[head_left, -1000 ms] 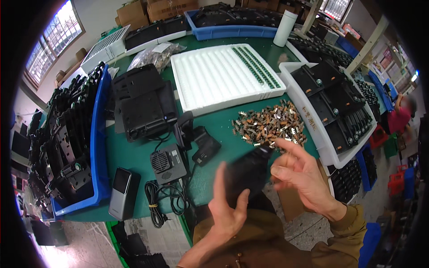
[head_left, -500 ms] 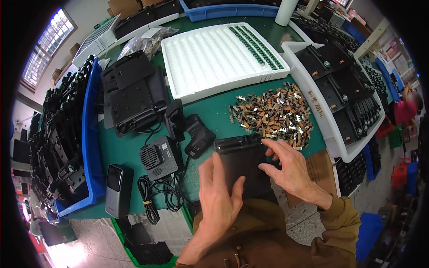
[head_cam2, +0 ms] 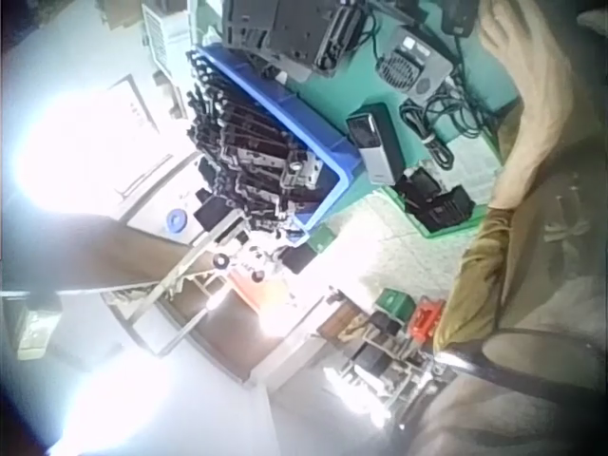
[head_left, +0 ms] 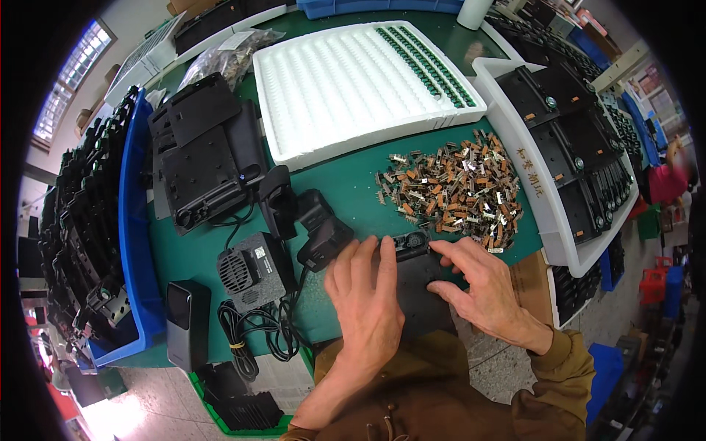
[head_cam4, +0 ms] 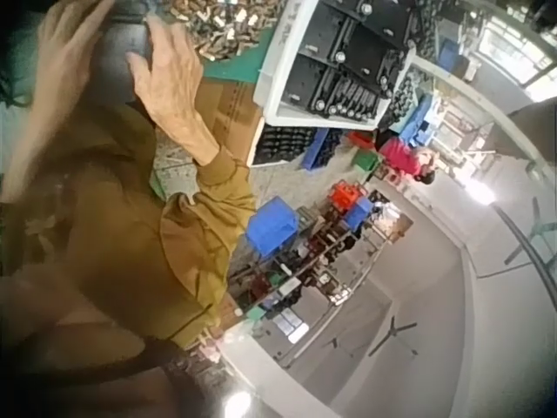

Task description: The person picks up a black plastic housing, inserts a green circular component and a metal contact by hand, and places the assembled unit into a white tray. This process is repeated for a second housing.

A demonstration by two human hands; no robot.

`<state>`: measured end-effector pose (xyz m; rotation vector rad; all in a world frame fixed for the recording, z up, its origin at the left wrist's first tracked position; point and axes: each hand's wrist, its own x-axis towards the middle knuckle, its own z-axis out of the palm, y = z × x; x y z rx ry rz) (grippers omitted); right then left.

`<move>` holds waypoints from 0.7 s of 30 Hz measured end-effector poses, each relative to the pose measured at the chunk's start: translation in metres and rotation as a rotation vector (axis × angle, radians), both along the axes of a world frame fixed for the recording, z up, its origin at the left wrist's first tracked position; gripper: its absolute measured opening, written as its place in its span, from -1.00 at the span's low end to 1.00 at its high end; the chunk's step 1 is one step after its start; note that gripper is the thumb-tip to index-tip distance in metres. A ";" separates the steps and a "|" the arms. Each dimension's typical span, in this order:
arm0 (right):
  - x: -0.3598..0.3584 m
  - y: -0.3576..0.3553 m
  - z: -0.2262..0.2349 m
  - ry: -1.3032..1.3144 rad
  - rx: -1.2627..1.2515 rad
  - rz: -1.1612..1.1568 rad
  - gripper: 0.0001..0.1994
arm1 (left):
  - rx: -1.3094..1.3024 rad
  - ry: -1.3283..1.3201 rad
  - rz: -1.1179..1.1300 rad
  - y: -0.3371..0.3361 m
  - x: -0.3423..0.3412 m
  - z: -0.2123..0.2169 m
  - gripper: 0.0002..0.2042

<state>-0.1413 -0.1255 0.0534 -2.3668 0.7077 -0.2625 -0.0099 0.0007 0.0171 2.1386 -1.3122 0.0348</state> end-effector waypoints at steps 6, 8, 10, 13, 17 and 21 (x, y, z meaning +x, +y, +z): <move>0.008 -0.023 -0.005 -0.148 0.258 0.004 -0.74 | -0.109 0.058 -0.113 0.001 0.007 -0.013 -0.33; 0.015 -0.025 -0.002 -0.142 0.242 -0.014 -0.76 | -0.130 0.066 -0.019 -0.002 0.005 -0.006 -0.52; 0.022 -0.029 -0.006 -0.137 0.291 -0.033 -0.73 | -0.130 0.049 -0.008 -0.001 0.005 -0.006 -0.52; 0.030 -0.029 -0.003 -0.112 0.392 -0.101 -0.68 | -0.123 0.021 0.014 0.002 0.006 -0.005 -0.52; 0.028 -0.033 0.001 -0.072 0.510 -0.178 -0.65 | -0.106 0.019 0.004 -0.003 0.005 -0.002 -0.51; 0.030 -0.026 -0.001 -0.191 0.340 -0.090 -0.73 | -0.125 0.017 -0.017 -0.002 0.006 -0.002 -0.52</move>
